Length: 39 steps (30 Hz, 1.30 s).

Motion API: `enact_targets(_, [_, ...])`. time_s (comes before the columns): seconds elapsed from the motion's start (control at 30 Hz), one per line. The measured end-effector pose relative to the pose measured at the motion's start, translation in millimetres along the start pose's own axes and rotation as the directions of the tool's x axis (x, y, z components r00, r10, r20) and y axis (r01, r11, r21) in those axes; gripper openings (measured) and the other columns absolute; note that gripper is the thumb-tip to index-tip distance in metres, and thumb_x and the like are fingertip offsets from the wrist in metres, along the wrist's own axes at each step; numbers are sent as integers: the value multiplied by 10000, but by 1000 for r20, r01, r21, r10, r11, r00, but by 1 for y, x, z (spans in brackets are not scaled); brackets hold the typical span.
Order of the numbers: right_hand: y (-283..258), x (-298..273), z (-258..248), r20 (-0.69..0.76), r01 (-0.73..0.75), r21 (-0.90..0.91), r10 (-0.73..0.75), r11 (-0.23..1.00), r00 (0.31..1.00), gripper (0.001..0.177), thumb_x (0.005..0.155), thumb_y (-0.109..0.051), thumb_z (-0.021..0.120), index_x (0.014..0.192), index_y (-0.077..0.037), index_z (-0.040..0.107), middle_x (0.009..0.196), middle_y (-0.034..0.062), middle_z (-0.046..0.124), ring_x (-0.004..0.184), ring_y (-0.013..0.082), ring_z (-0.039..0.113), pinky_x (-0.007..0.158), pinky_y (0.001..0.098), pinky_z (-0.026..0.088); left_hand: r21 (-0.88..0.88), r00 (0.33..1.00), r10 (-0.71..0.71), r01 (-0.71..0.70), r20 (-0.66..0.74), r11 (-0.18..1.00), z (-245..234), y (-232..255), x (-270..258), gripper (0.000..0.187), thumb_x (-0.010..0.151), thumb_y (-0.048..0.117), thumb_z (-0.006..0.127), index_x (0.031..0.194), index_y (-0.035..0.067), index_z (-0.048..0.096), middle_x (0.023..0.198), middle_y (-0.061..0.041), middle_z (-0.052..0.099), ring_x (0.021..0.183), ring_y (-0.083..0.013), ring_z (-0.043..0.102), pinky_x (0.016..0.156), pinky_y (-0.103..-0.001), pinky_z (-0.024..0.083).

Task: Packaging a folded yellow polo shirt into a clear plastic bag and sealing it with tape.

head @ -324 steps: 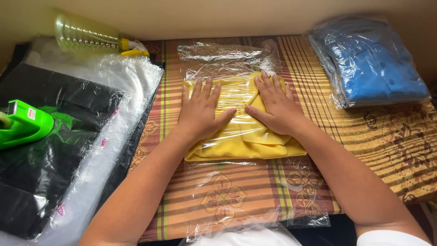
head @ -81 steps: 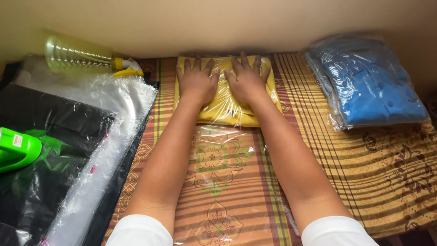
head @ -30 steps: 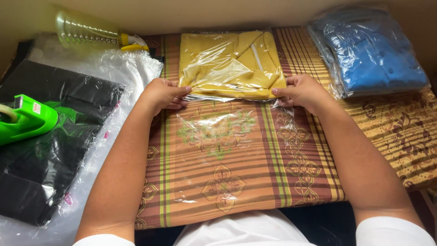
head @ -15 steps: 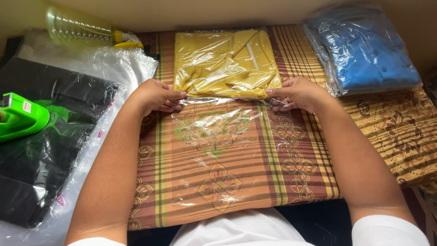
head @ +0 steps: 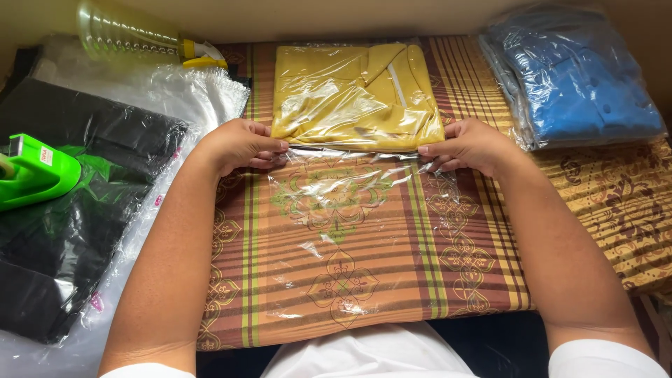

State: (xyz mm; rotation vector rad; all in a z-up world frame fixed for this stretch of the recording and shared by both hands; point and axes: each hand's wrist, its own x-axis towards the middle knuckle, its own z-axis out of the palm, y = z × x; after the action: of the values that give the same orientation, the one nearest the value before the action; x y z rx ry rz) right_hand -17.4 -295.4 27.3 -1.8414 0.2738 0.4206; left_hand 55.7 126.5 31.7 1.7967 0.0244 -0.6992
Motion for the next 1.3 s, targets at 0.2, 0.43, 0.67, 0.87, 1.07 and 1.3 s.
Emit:
enact_targets(0.2, [8,9,-13,75,-77,46,73,996,995,415,844,-114,810,1162,109,663,905,172,755,788,287,764,699,367,622,-24,1000,3,-3,-7,1000,-1,-1,-3,399,818,99,794,1164,-55,669,1019,-137,771,874,-214,781,775,-292,627])
enact_targets(0.43, [11,9,-18,93,-117,73,110,990,990,408,854,-150,807,1144,97,660,882,168,749,787,304,763,700,399,626,17,999,-36,37,-30,999,0,5,-10,432,859,201,772,1198,-42,661,1016,-138,776,897,-224,779,803,-329,618])
enact_targets(0.67, [7,6,-16,132,-88,84,76,993,988,363,874,-75,769,1164,113,661,883,188,748,794,334,765,678,392,630,57,998,15,-12,-59,998,-3,-5,-1,367,849,157,788,1142,-42,695,978,-128,774,863,-222,783,762,-318,626])
enact_targets(0.87, [4,2,-15,129,1,106,-15,994,992,409,829,-38,792,1196,82,658,923,171,759,781,287,763,661,343,632,83,984,151,-144,-90,986,-4,-6,-4,339,852,126,793,1143,-28,712,1011,-112,762,917,-195,767,808,-297,618])
enact_targets(1.07, [1,-3,-9,-10,182,139,-182,974,983,293,831,18,792,1096,68,679,900,154,740,769,242,754,692,337,648,-82,928,319,-339,-194,937,3,-5,-2,280,897,86,761,1160,2,715,990,-75,757,914,-147,750,822,-250,624])
enact_targets(1.3, [-1,1,8,-230,500,120,-466,858,854,215,868,28,826,1055,23,719,825,147,706,722,188,735,664,309,663,297,570,731,-673,-375,677,6,-27,28,141,890,165,881,1013,185,814,1051,-34,715,1080,-138,684,1006,-297,520])
